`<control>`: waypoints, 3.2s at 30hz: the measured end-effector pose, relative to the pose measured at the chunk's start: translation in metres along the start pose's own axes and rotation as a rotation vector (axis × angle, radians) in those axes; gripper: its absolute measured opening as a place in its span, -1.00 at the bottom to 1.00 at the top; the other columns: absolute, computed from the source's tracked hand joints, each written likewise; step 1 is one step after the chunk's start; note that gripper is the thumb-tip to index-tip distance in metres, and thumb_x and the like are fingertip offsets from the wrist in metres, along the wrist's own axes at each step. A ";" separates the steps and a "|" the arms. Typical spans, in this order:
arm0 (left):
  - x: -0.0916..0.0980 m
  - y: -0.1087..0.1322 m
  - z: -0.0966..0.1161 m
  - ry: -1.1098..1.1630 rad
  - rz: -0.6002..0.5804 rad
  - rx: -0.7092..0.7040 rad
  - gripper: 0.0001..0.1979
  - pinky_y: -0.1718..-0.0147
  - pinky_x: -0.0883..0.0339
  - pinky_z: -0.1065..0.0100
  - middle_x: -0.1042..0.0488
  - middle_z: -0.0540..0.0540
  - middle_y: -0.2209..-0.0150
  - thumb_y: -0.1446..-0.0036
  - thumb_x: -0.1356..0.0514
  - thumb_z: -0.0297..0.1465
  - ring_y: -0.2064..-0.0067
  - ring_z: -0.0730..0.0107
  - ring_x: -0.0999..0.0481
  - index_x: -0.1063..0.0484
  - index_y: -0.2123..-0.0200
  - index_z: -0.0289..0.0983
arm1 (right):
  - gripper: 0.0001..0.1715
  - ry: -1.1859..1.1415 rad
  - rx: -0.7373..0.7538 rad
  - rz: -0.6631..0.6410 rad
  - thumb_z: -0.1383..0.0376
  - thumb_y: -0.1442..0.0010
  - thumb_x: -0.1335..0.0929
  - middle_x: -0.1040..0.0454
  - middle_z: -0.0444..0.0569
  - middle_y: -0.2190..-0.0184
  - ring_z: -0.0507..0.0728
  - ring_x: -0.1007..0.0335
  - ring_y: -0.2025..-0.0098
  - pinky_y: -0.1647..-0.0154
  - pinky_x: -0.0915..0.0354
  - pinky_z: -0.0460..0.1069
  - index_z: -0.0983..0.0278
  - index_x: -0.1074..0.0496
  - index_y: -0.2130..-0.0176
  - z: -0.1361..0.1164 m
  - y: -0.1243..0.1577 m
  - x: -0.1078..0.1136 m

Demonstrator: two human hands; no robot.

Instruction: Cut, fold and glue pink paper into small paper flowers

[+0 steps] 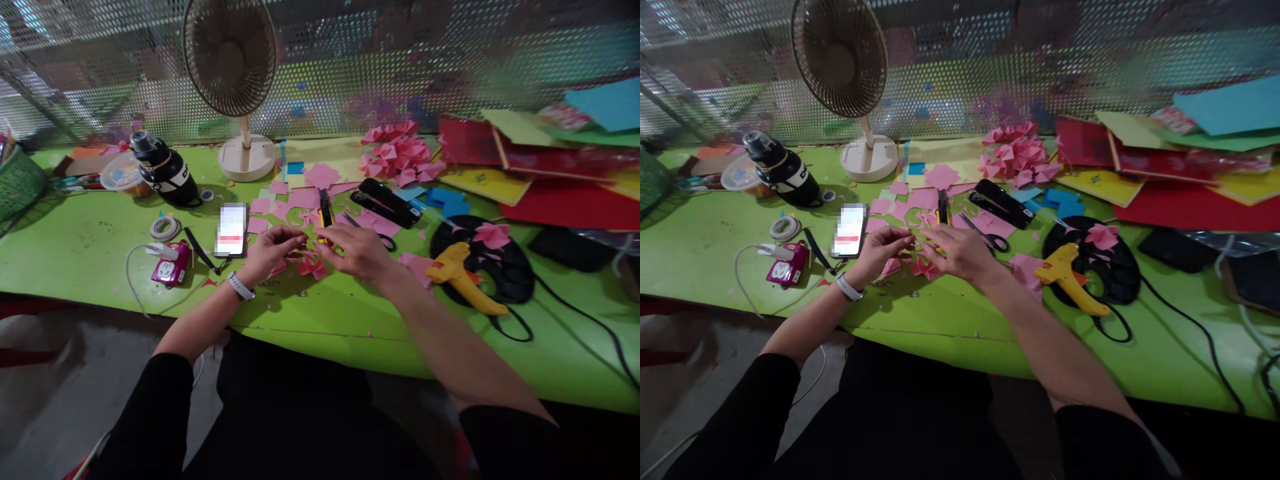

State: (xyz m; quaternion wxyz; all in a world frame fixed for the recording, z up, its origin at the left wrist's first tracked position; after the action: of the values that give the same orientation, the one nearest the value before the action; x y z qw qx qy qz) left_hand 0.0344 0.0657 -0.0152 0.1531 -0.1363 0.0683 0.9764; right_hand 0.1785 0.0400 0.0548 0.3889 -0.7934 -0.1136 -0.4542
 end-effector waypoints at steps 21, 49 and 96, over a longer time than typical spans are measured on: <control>0.002 0.001 0.007 0.037 0.036 0.006 -0.66 0.41 -0.56 0.40 -0.60 -0.06 0.31 0.04 -0.49 -0.28 0.33 0.43 -0.63 -0.54 0.25 -0.33 | -0.64 -0.115 -0.607 -0.131 0.29 -0.35 -0.24 -0.67 0.04 0.22 0.11 -0.56 0.40 0.28 -0.43 0.02 0.26 -0.61 0.08 0.118 0.023 -0.030; 0.001 -0.001 0.004 0.026 0.029 0.013 -0.69 0.35 -0.53 0.43 -0.60 -0.05 0.31 0.02 -0.48 -0.29 0.34 0.50 -0.61 -0.54 0.25 -0.32 | -0.23 -0.056 -0.654 -0.274 0.37 -0.28 -0.30 -0.61 -0.14 0.46 0.08 -0.42 0.62 0.54 -0.29 -0.02 0.16 -0.16 -0.42 0.111 0.040 0.001; 0.019 -0.008 0.004 0.055 0.085 0.058 -0.74 0.30 -0.48 0.46 -0.60 -0.02 0.31 -0.03 -0.46 -0.30 0.31 0.54 -0.59 -0.59 0.23 -0.29 | -0.74 0.208 -0.400 -0.176 0.31 -0.34 -0.31 -0.58 0.09 0.18 0.20 -0.49 0.26 0.46 -0.34 0.03 0.23 -0.60 0.13 0.092 0.047 -0.028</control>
State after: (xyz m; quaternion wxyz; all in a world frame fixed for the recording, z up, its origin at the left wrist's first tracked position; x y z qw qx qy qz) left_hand 0.0188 0.0791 -0.0172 0.1135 -0.1558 0.1065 0.9754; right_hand 0.2462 0.0796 -0.0187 0.1925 -0.7907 -0.0492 -0.5790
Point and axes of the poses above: each hand's wrist, its own y-axis away from the middle knuckle, its own x-axis out of the back of the hand, z = x × y, the point moved 9 cm from there along -y, towards the middle knuckle
